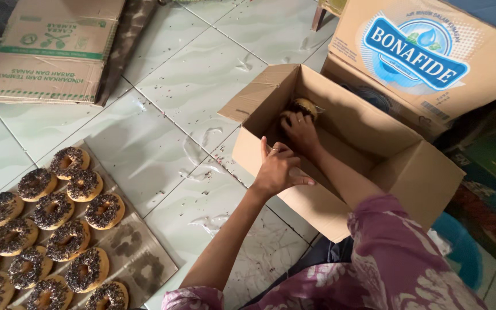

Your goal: The person sits on the floor and individually wraps chocolate-sprinkled donuts in clear plastic bags. They then place each wrapped donut into a cardboard box. The process is repeated for multiple donuts from a tray.

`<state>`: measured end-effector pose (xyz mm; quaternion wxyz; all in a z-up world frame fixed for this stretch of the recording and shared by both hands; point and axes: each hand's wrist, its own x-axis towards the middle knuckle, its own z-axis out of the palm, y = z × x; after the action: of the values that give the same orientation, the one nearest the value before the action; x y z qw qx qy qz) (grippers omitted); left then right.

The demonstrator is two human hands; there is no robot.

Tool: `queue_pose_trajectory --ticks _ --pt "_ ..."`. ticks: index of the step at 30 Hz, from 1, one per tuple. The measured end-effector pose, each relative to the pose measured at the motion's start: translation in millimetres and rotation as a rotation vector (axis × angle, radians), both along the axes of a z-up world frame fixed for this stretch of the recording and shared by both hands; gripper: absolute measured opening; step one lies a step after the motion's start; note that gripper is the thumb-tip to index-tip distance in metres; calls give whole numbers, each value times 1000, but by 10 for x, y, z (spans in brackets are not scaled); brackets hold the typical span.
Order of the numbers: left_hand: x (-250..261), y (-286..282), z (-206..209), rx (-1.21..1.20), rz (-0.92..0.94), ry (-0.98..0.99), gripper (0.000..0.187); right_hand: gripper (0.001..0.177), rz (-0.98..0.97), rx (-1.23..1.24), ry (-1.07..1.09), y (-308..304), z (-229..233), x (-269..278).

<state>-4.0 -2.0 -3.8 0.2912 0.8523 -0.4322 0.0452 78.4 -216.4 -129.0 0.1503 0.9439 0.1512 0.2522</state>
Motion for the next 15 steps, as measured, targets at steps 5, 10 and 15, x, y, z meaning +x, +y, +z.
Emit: queue_pose_trajectory --ticks 5,10,15 --pt "34 2 -10 -68 -7 -94 70 38 -43 -15 -103 -121 -25 325" --pt "22 3 -46 -3 -3 -58 70 50 -40 29 -59 -45 75 203" --pt "26 37 89 99 -6 -73 71 70 -22 530 -150 133 1012 -148"
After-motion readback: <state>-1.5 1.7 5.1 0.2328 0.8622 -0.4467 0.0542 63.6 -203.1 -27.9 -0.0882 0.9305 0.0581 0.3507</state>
